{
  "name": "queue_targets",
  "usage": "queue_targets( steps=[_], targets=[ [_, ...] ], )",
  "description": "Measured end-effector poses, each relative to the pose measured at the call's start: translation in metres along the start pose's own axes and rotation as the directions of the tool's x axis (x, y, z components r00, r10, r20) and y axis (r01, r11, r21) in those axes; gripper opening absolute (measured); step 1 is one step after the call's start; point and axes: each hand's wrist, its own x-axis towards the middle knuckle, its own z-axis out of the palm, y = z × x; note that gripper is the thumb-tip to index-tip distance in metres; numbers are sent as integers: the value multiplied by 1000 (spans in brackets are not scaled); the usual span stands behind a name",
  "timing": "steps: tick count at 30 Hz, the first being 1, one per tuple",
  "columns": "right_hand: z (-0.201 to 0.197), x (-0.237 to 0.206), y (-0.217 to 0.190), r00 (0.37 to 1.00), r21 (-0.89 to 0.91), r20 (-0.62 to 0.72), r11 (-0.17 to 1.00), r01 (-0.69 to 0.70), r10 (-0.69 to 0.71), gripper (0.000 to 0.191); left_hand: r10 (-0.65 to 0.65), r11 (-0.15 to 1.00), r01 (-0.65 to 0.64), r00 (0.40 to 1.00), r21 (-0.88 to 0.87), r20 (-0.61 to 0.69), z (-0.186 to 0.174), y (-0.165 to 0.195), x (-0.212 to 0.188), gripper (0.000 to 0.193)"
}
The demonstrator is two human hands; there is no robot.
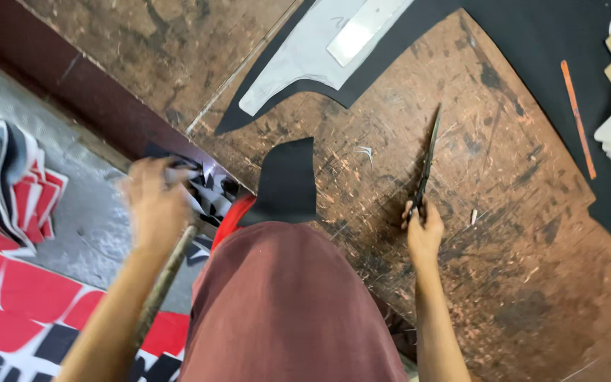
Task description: The person places a paper pattern on a black fabric sheet, aligns it with a metal ruler, and uses shears to cut the fabric along the pattern edges. After cutting, the person removes the pattern and scrap pieces, then marks the cut fabric with chalk.
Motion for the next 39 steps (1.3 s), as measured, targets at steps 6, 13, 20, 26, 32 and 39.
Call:
queue_targets(
  steps=[6,13,20,26,32,39],
  targets=[
    [5,-4,-22,998,-343,-53,938,-45,29,31,544,833,-515,828,-202,133,28,109,47,71],
    [7,0,-27,995,-579,-50,815,37,-81,44,465,868,-491,855,72,229,29,43,16,57],
    [8,2,-28,996,-469,-93,882,-35,-10,43,71,997,-71,993,3,99,7,-46,-20,34],
    [24,-1,-32,991,-478,-81,868,-135,109,35,108,940,-197,946,-278,-304,-18,-25,46,29],
    [87,-29,-51,937,421,201,838,-346,286,28,514,729,-612,786,-307,-345,-35,62,205,35],
    [177,-92,-69,956,738,152,614,-279,252,39,843,526,-803,536,-281,45,-7,145,331,49]
  ],
)
